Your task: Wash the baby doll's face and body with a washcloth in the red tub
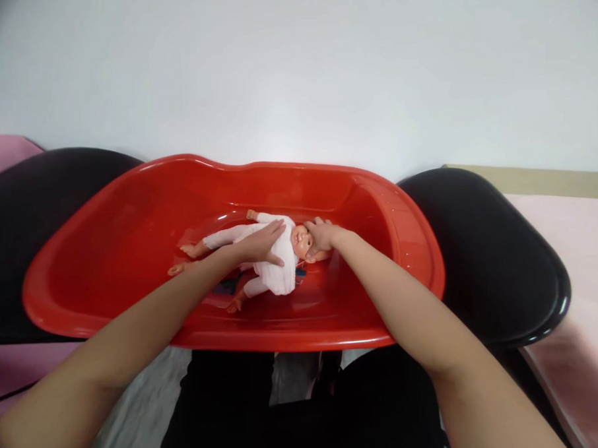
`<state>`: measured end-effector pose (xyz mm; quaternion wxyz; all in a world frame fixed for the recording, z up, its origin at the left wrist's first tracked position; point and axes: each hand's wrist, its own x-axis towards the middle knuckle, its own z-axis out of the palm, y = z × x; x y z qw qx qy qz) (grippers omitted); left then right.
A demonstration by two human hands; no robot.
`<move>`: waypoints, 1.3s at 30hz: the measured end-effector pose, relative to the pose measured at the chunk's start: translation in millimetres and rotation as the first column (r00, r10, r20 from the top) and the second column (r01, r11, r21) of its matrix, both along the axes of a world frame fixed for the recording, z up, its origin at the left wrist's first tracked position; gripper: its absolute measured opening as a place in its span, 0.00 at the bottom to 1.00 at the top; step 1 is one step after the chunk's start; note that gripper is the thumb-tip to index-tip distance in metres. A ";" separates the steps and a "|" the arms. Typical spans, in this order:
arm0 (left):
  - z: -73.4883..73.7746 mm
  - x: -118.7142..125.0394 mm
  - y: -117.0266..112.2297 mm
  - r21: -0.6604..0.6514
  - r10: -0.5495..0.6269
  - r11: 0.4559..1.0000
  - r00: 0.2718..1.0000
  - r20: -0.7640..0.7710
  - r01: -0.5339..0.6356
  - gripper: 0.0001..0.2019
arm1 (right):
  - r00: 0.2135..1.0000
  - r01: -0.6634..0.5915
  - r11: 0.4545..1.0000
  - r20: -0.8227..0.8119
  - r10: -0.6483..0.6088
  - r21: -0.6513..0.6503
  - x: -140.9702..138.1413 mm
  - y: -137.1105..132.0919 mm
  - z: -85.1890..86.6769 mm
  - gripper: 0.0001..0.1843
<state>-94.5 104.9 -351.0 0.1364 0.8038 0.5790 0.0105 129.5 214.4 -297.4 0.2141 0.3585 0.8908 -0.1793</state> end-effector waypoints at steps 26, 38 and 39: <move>-38.7 2.2 -40.6 0.169 0.150 0.979 0.970 -0.193 -0.117 0.40 | 0.999 0.008 1.000 -0.040 -0.008 0.012 -0.2 2.2 -12.9 0.66; -23.8 -63.0 -100.3 -0.011 0.229 0.969 0.919 -0.323 -0.245 0.45 | 0.999 -0.003 1.000 -0.040 0.002 -0.010 -0.6 -3.7 -2.2 0.66; -22.5 -70.1 -106.1 -0.050 0.237 0.962 0.911 -0.338 -0.269 0.45 | 0.999 -0.003 1.000 -0.039 0.002 -0.010 -0.5 -4.4 -1.2 0.65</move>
